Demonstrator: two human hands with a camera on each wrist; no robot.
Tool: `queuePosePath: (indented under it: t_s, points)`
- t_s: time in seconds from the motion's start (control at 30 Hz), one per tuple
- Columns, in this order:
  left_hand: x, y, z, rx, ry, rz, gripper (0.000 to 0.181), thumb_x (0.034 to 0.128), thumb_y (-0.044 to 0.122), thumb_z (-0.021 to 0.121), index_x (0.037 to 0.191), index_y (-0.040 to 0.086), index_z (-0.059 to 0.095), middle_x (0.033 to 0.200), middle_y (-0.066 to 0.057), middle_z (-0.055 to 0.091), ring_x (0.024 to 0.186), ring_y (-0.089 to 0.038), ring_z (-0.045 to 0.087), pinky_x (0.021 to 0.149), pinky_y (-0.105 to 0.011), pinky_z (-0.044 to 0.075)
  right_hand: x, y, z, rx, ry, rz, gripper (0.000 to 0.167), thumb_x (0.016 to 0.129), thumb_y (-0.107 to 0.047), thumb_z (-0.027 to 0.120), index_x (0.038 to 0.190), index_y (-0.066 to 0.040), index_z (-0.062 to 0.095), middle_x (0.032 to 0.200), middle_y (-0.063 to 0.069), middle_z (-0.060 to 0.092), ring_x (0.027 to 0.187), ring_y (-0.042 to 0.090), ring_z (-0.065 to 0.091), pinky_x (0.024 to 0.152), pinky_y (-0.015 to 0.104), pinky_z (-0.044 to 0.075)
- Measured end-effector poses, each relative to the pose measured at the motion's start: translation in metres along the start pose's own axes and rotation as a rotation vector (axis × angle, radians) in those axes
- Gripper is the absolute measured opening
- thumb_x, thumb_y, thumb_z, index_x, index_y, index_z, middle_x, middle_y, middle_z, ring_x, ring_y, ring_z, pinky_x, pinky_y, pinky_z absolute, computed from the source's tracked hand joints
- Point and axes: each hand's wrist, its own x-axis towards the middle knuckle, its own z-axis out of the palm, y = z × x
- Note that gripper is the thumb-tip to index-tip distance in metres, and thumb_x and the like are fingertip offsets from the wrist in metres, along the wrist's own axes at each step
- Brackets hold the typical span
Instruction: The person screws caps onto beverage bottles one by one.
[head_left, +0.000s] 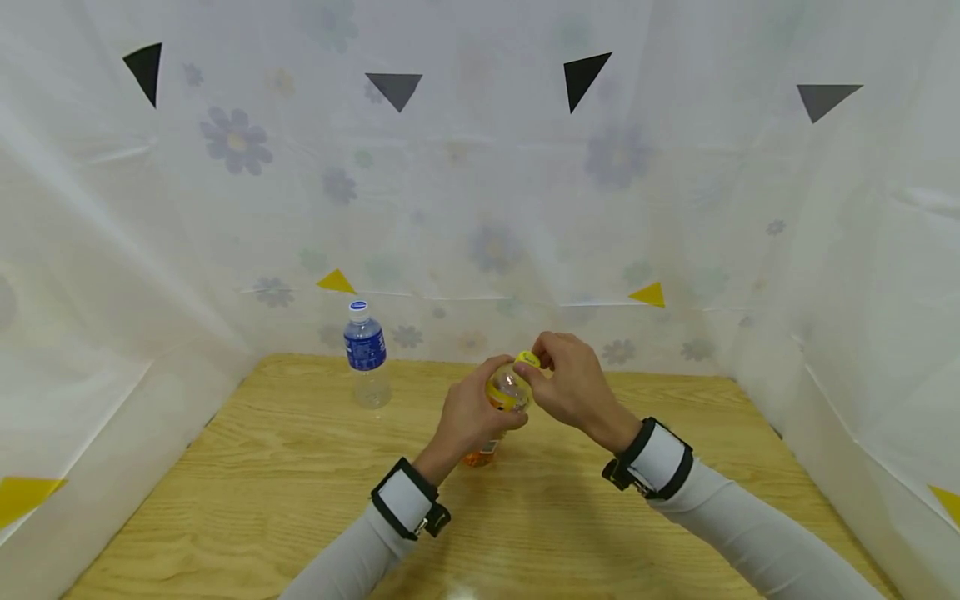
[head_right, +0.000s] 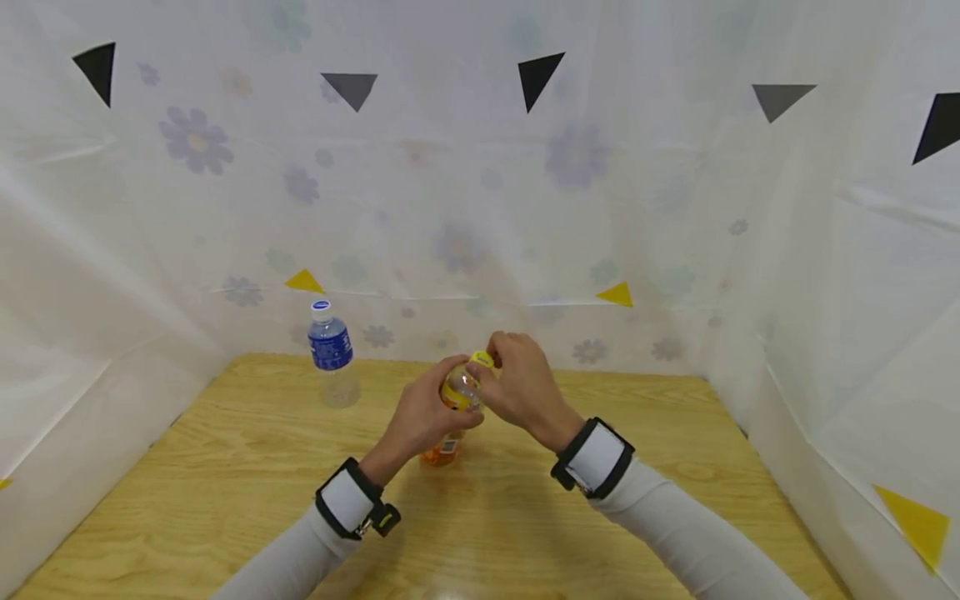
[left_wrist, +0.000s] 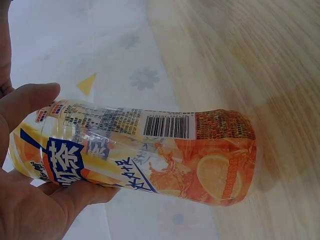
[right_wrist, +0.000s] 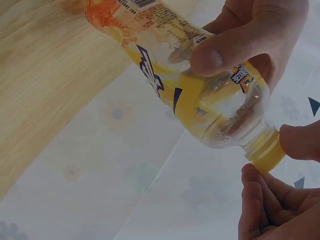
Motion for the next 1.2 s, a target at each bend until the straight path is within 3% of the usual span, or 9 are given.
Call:
queuePosePath:
  t_s: [0.2,0.37,0.47,0.57,0.73,0.93,1.07,1.2]
  points:
    - [0.0,0.0,-0.001,0.008,-0.004,-0.007,0.072,0.0792,0.029,0.085,0.144,0.028,0.053,0.113,-0.006,0.071,0.089,-0.019,0.067,0.07,-0.034,0.055,0.0,-0.001,-0.003,0.005,-0.047,0.025,0.021,0.093,-0.024,0.074,0.094,-0.005,0.064,0.084,0.007,0.061,0.076,0.02,0.053,0.068,0.036,0.044]
    - [-0.001,-0.001,-0.001,0.01,-0.009,-0.009,0.074,0.0796,0.028,0.085,0.146,0.027,0.052,0.115,-0.007,0.071,0.093,-0.021,0.067,0.073,-0.036,0.056,0.0,-0.007,-0.011,-0.002,-0.147,0.074,0.039,0.096,-0.031,0.071,0.119,0.0,0.064,0.101,0.013,0.066,0.09,0.027,0.061,0.077,0.044,0.051]
    - [-0.001,-0.001,-0.001,0.004,-0.007,-0.004,0.074,0.0795,0.026,0.085,0.146,0.026,0.052,0.115,-0.008,0.07,0.092,-0.022,0.068,0.073,-0.037,0.056,0.0,-0.01,-0.015,-0.003,-0.196,0.071,0.046,0.097,-0.023,0.069,0.135,-0.001,0.057,0.116,0.018,0.066,0.103,0.035,0.063,0.084,0.05,0.053]
    - [-0.001,0.0,0.0,-0.009,-0.007,0.002,0.074,0.0792,0.023,0.085,0.146,0.025,0.052,0.115,-0.009,0.07,0.091,-0.022,0.067,0.073,-0.038,0.056,0.0,-0.011,-0.018,0.001,-0.221,0.037,0.048,0.096,-0.006,0.065,0.142,-0.004,0.054,0.123,0.02,0.065,0.111,0.04,0.062,0.089,0.054,0.052]
    - [-0.001,-0.001,0.001,-0.005,-0.007,0.007,0.075,0.0792,0.021,0.085,0.146,0.024,0.052,0.115,-0.009,0.07,0.091,-0.021,0.067,0.073,-0.037,0.055,0.0,-0.013,-0.019,0.006,-0.231,0.006,0.052,0.092,0.008,0.061,0.141,-0.01,0.057,0.126,0.018,0.067,0.114,0.04,0.062,0.089,0.054,0.054]
    - [0.0,-0.002,0.001,-0.001,-0.005,0.011,0.075,0.0799,0.023,0.084,0.147,0.025,0.051,0.115,-0.008,0.069,0.09,-0.02,0.067,0.073,-0.035,0.055,0.001,-0.013,-0.017,-0.006,-0.238,0.01,0.043,0.093,0.007,0.059,0.133,-0.008,0.063,0.119,0.013,0.07,0.101,0.034,0.064,0.08,0.045,0.054]
    - [0.0,-0.002,0.0,0.003,-0.002,0.026,0.075,0.0794,0.025,0.085,0.147,0.024,0.052,0.114,-0.008,0.07,0.089,-0.02,0.067,0.071,-0.034,0.055,0.001,-0.013,-0.016,-0.004,-0.227,0.014,0.04,0.094,0.008,0.057,0.129,-0.006,0.065,0.11,0.011,0.07,0.091,0.027,0.061,0.07,0.036,0.048]
    - [0.0,-0.001,0.0,0.002,0.001,0.037,0.073,0.0788,0.026,0.085,0.145,0.022,0.053,0.113,-0.008,0.07,0.088,-0.02,0.067,0.07,-0.035,0.055,0.001,-0.013,-0.016,-0.003,-0.221,0.014,0.04,0.092,0.01,0.057,0.129,-0.005,0.066,0.109,0.012,0.07,0.093,0.028,0.061,0.069,0.035,0.048]
